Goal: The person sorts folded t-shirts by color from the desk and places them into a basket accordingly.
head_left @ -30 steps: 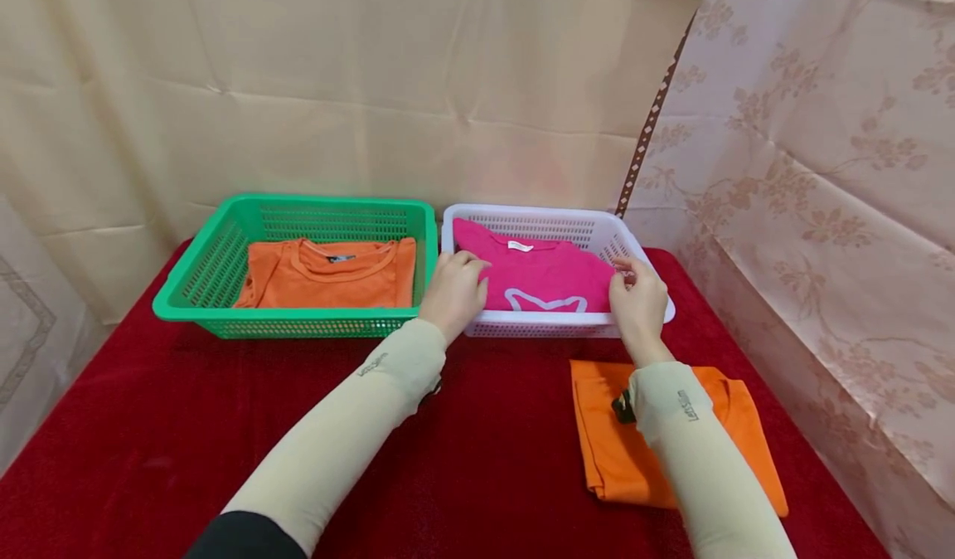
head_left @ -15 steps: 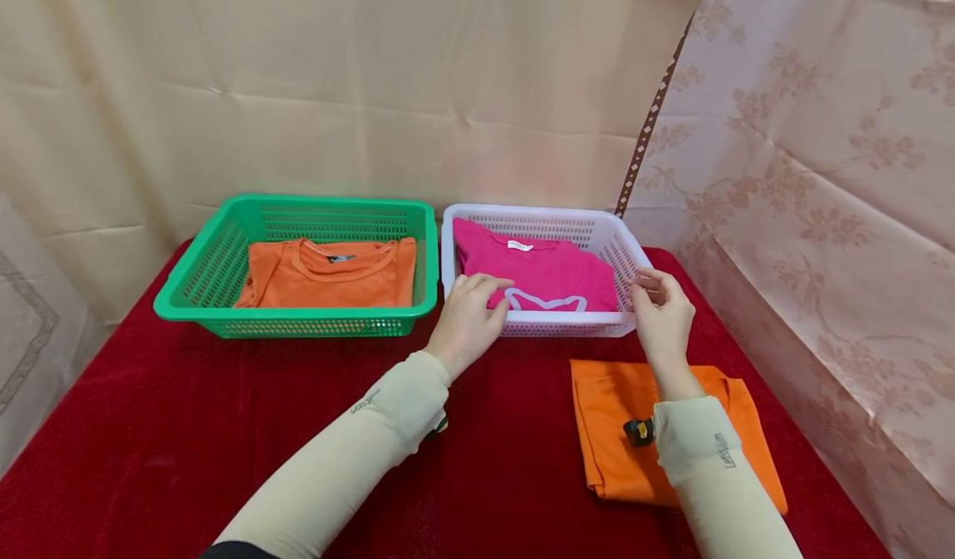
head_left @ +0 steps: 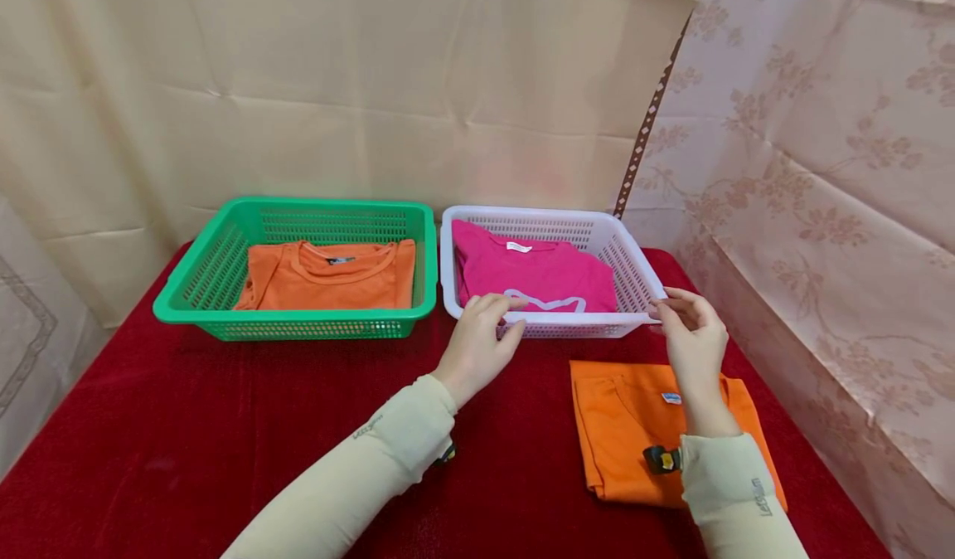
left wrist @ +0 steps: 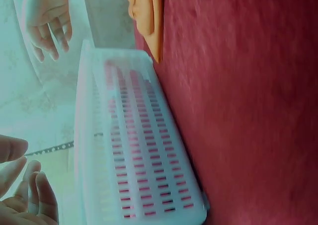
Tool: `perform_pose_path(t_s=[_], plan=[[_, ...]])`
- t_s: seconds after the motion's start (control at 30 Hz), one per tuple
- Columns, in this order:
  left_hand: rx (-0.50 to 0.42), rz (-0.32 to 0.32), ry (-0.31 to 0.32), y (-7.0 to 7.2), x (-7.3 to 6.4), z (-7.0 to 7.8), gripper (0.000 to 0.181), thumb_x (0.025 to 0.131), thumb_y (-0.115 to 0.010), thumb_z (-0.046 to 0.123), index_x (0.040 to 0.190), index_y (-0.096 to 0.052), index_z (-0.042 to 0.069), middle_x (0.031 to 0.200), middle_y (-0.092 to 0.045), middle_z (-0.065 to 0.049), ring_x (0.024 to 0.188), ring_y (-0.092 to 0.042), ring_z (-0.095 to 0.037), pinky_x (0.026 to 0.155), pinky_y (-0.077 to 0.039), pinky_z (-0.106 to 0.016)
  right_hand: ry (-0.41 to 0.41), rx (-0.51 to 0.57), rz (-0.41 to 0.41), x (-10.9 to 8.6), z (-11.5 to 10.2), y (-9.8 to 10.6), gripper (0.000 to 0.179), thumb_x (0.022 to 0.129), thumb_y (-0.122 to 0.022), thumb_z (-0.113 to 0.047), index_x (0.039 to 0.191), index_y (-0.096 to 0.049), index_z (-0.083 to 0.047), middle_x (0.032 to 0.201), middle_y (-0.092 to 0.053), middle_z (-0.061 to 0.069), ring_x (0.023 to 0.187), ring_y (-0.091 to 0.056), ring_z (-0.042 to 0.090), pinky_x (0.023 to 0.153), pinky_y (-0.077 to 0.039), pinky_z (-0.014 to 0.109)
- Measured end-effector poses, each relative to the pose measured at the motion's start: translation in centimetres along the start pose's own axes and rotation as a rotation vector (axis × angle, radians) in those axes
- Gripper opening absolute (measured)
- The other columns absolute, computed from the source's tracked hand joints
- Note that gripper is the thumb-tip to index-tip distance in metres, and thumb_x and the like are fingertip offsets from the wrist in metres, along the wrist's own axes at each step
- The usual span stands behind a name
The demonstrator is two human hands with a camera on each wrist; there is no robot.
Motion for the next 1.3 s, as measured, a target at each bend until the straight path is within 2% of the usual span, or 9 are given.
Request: perform_pose_path(t_s=[0.13,0.3,0.5,0.67,0.9,1.0,1.3], plan=[[-0.028,-0.049,0.047,-0.9,-0.7,0.2,0.031,0.094,-0.067,0.015,0.124,-0.068,0.007,0.118,-0.068,-0.008,0.102,-0.058,-0.02,0.087,-0.049,-0.035,-0.035,0.058,0.009,-0.6,0.2,0.9,0.017,0.092,-0.065,-0.002,0.102,-0.07,-0.014,0.083,-0.072,-0.011,0.069,-0.069,0.003,0.061,-0.055,0.014],[-0.074,-0.11,0.106,-2.1,-1.5,0.3,0.034,0.095,-0.066,0.018,0.128,-0.065,0.011,0.12,-0.066,-0.005,0.097,-0.056,-0.016,0.083,-0.052,-0.028,-0.113,0.013,0.029,-1.2,1.1,2.2,0.016,0.094,-0.066,-0.008,0.108,-0.07,-0.014,0.085,-0.071,-0.013,0.072,-0.069,0.001,0.063,-0.055,0.013],[-0.168,-0.142,0.141,-3.3,-2.7,0.4,0.034,0.095,-0.066,0.017,0.127,-0.065,0.008,0.12,-0.067,-0.007,0.09,-0.06,-0.019,0.079,-0.052,-0.026,-0.142,-0.022,0.048,-1.7,1.8,3.7,0.018,0.095,-0.064,-0.008,0.112,-0.07,-0.011,0.085,-0.071,-0.016,0.071,-0.069,-0.001,0.064,-0.054,0.012],[-0.244,-0.172,0.176,-4.5,-3.7,0.5,0.034,0.095,-0.066,0.016,0.128,-0.064,0.009,0.121,-0.065,-0.008,0.091,-0.062,-0.025,0.078,-0.053,-0.024,-0.175,0.018,0.063,-2.1,2.3,4.7,0.016,0.095,-0.064,-0.006,0.107,-0.07,-0.015,0.083,-0.072,-0.015,0.069,-0.069,0.001,0.063,-0.055,0.013],[-0.316,-0.231,0.262,-6.2,-5.1,0.6,0.036,0.095,-0.067,0.018,0.13,-0.063,0.011,0.124,-0.063,-0.007,0.089,-0.058,-0.014,0.078,-0.051,-0.02,-0.25,0.093,0.094,-2.7,2.7,6.5,0.015,0.094,-0.065,-0.005,0.104,-0.071,-0.014,0.081,-0.073,-0.01,0.068,-0.07,0.005,0.062,-0.056,0.016],[-0.353,-0.257,0.295,-7.0,-5.7,0.5,0.036,0.095,-0.067,0.019,0.13,-0.062,0.012,0.126,-0.062,-0.009,0.093,-0.06,-0.014,0.079,-0.051,-0.02,-0.285,0.128,0.102,-2.9,3.0,7.4,0.016,0.093,-0.065,-0.004,0.104,-0.072,-0.014,0.082,-0.073,-0.009,0.068,-0.071,0.006,0.062,-0.057,0.017],[-0.429,-0.303,0.348,-8.9,-7.2,0.7,0.04,0.092,-0.07,0.02,0.129,-0.061,0.007,0.128,-0.06,-0.015,0.096,-0.063,-0.019,0.079,-0.051,-0.02,-0.312,0.163,0.051,-3.1,3.9,9.8,0.017,0.092,-0.067,-0.005,0.101,-0.073,-0.019,0.08,-0.074,-0.01,0.067,-0.071,0.005,0.061,-0.057,0.018]])
Point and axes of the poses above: each hand's wrist, its own x-axis towards the middle knuckle, its own y-axis out of the back of the hand, z = x × y, the point moved 9 cm from there along x, towards the middle knuckle
